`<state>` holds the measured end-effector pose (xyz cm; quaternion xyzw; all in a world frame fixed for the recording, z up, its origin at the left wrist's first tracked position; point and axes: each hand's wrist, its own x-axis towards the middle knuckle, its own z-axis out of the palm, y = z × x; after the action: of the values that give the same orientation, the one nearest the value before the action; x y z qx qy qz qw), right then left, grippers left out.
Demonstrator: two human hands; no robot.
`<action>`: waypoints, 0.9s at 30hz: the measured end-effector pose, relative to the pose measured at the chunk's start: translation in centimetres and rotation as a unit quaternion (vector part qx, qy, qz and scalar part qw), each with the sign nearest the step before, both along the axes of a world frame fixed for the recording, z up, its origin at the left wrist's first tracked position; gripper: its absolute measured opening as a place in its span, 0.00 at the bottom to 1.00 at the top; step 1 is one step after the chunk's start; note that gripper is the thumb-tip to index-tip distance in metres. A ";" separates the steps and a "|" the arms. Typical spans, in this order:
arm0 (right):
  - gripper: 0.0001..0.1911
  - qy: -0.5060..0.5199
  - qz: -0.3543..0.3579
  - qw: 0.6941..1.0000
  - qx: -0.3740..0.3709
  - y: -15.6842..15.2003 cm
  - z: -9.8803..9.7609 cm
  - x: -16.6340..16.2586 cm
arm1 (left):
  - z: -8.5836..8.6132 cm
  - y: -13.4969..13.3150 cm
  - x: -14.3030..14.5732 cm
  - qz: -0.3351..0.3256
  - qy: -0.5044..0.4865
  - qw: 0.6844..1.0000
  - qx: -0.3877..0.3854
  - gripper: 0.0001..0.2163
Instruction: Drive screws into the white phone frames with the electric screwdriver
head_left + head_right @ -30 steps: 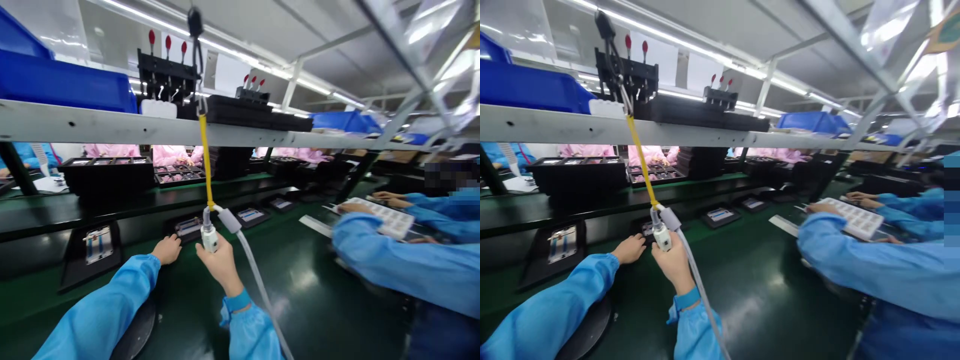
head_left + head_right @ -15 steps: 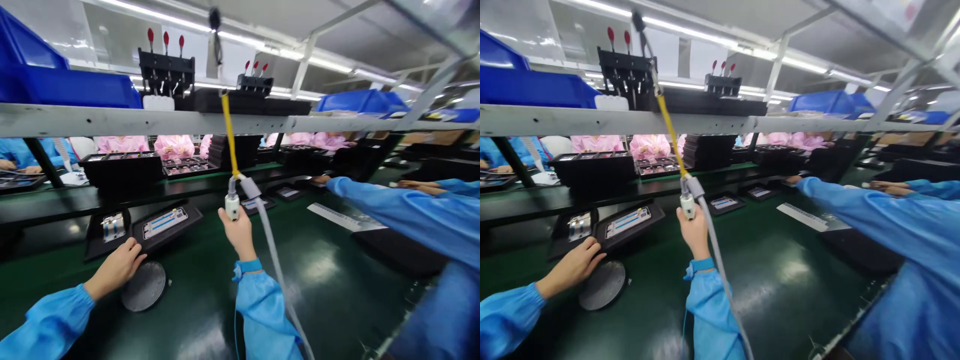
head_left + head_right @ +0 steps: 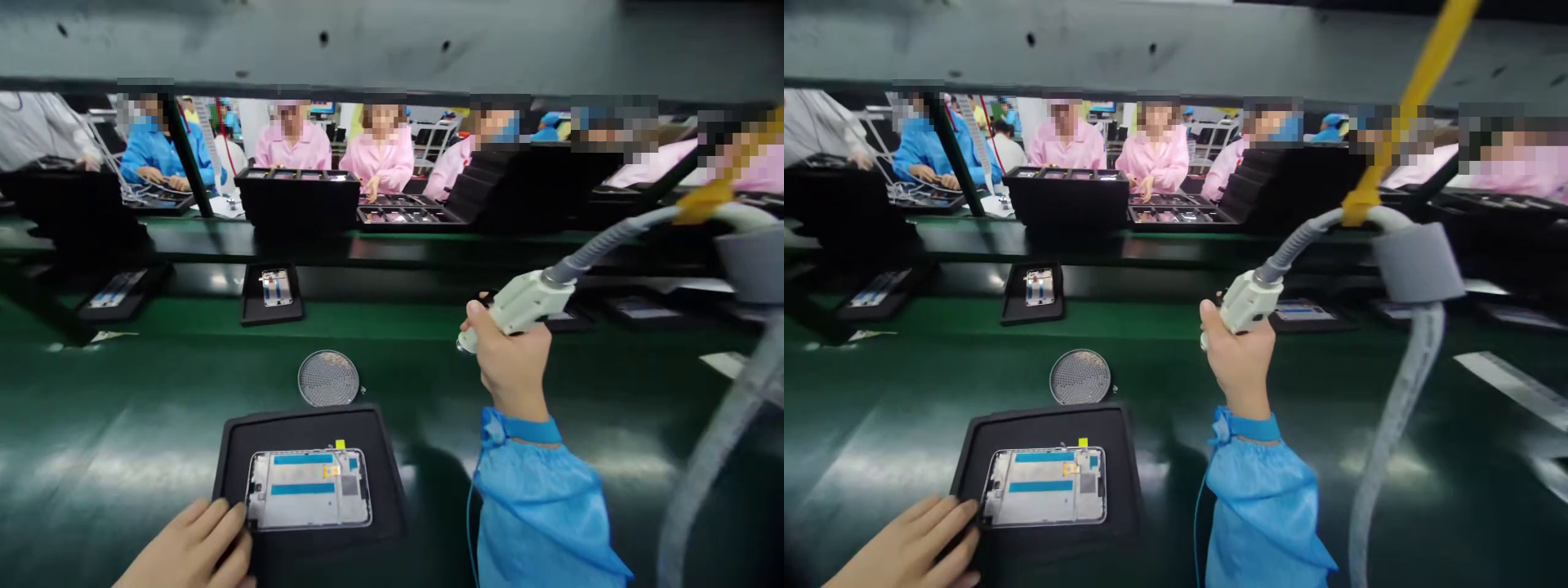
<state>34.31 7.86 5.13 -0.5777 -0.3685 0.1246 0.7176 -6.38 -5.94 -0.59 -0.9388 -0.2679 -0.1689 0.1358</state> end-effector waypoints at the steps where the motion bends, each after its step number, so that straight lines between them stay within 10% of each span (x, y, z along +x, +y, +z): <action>1: 0.18 0.014 0.014 1.000 0.005 -0.1 0.1 -0.9 | 0.4 0.8 0.8 -0.009 0.003 1.000 -0.018 0.14; 12: 0.13 0.038 0.205 0.978 -0.009 -1.1 -0.5 -9.3 | -0.4 5.2 4.4 -0.136 0.051 0.982 -0.124 0.22; 27: 0.10 -0.041 0.126 0.990 -0.050 -1.2 -1.8 -9.5 | -1.6 5.5 3.4 -0.159 -0.017 0.966 -0.201 0.23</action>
<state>24.81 6.68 3.33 -0.5664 -0.4608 0.2089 0.6505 -2.96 -0.43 -2.14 -0.9743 -0.1454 -0.1471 -0.0887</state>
